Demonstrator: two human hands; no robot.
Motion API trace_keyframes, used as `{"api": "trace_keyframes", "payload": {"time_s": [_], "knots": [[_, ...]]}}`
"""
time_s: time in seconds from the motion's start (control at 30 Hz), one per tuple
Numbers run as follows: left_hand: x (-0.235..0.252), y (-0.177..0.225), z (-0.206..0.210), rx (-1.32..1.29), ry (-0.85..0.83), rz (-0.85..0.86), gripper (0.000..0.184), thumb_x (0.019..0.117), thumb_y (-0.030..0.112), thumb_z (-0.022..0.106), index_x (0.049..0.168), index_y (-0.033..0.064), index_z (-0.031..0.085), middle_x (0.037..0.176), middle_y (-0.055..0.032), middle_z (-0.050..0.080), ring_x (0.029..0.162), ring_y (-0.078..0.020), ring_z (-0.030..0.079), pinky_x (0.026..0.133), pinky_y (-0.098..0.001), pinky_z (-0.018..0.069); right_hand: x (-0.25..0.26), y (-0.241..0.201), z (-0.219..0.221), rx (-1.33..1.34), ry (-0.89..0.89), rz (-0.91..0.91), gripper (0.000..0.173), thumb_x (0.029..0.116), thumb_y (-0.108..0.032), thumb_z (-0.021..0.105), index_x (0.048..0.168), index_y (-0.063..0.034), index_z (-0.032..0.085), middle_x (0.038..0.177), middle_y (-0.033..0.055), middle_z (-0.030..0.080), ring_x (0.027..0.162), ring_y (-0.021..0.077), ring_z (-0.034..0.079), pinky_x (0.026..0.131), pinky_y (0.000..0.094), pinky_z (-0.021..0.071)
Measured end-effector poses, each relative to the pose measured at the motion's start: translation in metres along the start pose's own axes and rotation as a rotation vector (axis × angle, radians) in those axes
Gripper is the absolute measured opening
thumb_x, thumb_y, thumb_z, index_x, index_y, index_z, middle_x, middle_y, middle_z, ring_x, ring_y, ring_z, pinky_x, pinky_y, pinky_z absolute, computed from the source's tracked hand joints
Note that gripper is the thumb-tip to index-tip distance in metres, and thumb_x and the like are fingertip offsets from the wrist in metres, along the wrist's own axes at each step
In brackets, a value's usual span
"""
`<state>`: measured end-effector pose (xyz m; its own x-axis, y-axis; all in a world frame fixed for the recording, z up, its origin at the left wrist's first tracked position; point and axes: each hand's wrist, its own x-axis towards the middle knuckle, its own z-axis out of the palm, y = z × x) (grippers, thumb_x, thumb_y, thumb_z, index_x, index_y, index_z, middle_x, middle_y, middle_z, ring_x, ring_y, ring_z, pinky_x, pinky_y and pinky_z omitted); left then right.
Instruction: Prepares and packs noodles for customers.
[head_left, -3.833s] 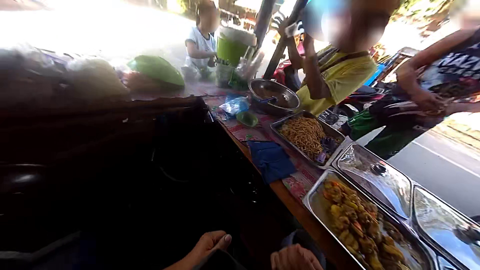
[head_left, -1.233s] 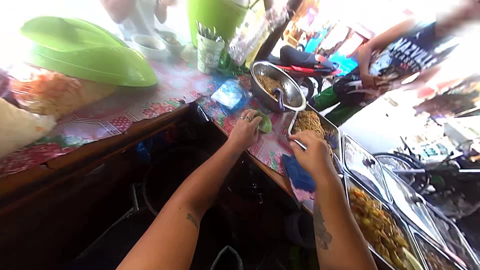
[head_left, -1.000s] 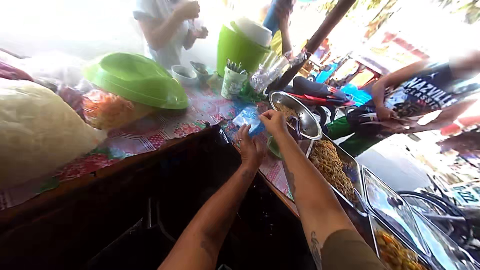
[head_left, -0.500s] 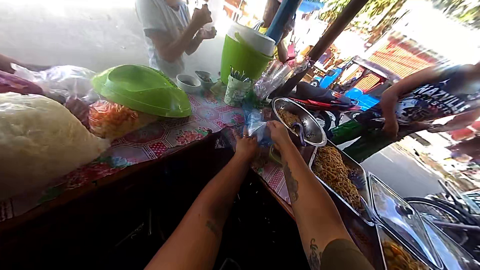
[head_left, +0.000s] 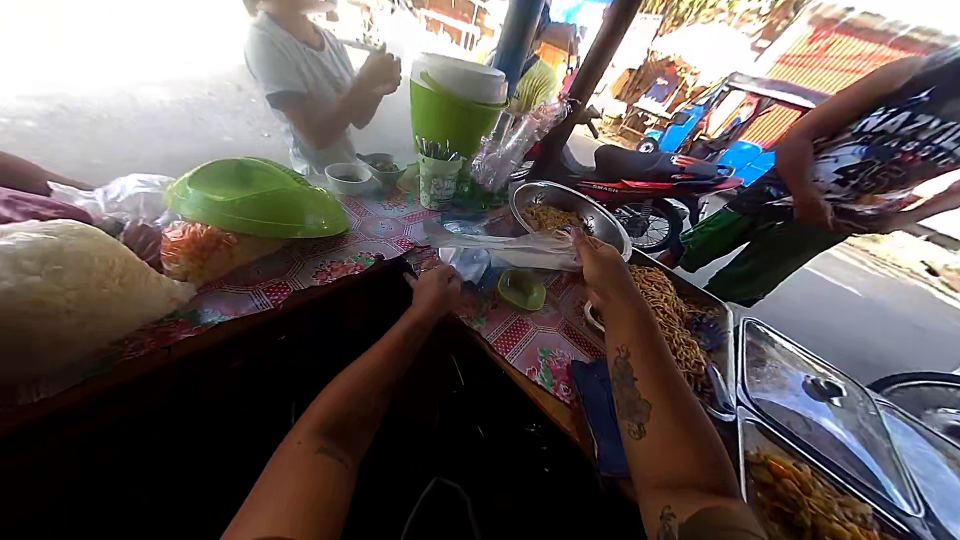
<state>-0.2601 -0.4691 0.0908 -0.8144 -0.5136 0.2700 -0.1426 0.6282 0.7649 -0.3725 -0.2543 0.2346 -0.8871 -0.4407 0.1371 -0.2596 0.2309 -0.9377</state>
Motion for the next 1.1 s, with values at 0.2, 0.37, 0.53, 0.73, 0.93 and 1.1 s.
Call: {"api": "trace_keyframes", "payload": {"time_s": [0.2, 0.37, 0.53, 0.73, 0.93, 1.1], "knots": [[-0.015, 0.042, -0.034, 0.067, 0.321, -0.113, 0.028, 0.1012, 0.011, 0.048, 0.104, -0.0023, 0.072, 0.105, -0.0229, 0.071, 0.112, -0.0433, 0.063, 0.109, -0.0733, 0.0276, 0.022, 0.000, -0.046, -0.041, -0.117, 0.035, 0.052, 0.1091, -0.045, 0.044, 0.120, 0.0019, 0.063, 0.097, 0.0162, 0.063, 0.082, 0.0218, 0.062, 0.076, 0.0422, 0.0551], [-0.043, 0.163, -0.045, -0.136, 0.384, 0.419, 0.060, 0.0896, 0.027, 0.071, 0.138, -0.0049, 0.054, 0.138, -0.0212, 0.059, 0.138, -0.0365, 0.046, 0.117, -0.0563, 0.0329, 0.013, -0.034, -0.077, -0.127, -0.555, -0.052, 0.036, 0.1096, -0.029, 0.049, 0.096, 0.0009, 0.063, 0.075, 0.0039, 0.062, 0.066, 0.0088, 0.062, 0.066, 0.0280, 0.0566], [-0.023, 0.219, -0.006, -0.184, -0.044, 0.290, 0.020, 0.0990, 0.015, 0.066, 0.110, -0.0016, 0.069, 0.083, -0.0089, 0.069, 0.076, -0.0164, 0.065, 0.076, -0.0388, 0.0547, 0.011, -0.033, -0.096, 0.092, -0.558, -0.080, 0.026, 0.1062, -0.017, 0.055, 0.084, -0.0049, 0.059, 0.065, -0.0014, 0.058, 0.055, 0.0050, 0.056, 0.056, 0.0226, 0.0519], [-0.033, 0.218, -0.009, -0.106, -0.019, 0.162, 0.022, 0.1058, 0.018, 0.054, 0.109, 0.0000, 0.066, 0.082, -0.0102, 0.065, 0.071, -0.0186, 0.062, 0.069, -0.0389, 0.0538, 0.009, -0.001, -0.101, 0.446, -0.724, -0.016, 0.053, 0.0830, -0.014, 0.078, 0.127, -0.0056, 0.050, 0.096, 0.0016, 0.071, 0.085, 0.0103, 0.071, 0.082, 0.0301, 0.0611], [-0.023, 0.192, -0.039, 0.103, -0.037, 0.185, 0.023, 0.1072, 0.018, 0.052, 0.109, 0.0003, 0.066, 0.082, -0.0132, 0.067, 0.073, -0.0264, 0.066, 0.070, -0.0474, 0.0548, -0.001, 0.007, -0.092, 0.312, -0.747, 0.068, 0.017, 0.0967, 0.003, 0.054, 0.094, -0.0068, 0.068, 0.083, -0.0047, 0.072, 0.075, 0.0043, 0.068, 0.074, 0.0235, 0.0588], [0.001, 0.164, -0.047, 0.265, -0.136, 0.245, 0.026, 0.1081, 0.020, 0.049, 0.109, 0.0026, 0.068, 0.087, -0.0165, 0.070, 0.084, -0.0356, 0.070, 0.075, -0.0564, 0.0542, -0.009, -0.002, -0.064, 0.206, -0.670, 0.163, 0.022, 0.0927, 0.012, 0.059, 0.085, -0.0083, 0.060, 0.073, -0.0063, 0.066, 0.064, 0.0011, 0.062, 0.065, 0.0182, 0.0547]]}}
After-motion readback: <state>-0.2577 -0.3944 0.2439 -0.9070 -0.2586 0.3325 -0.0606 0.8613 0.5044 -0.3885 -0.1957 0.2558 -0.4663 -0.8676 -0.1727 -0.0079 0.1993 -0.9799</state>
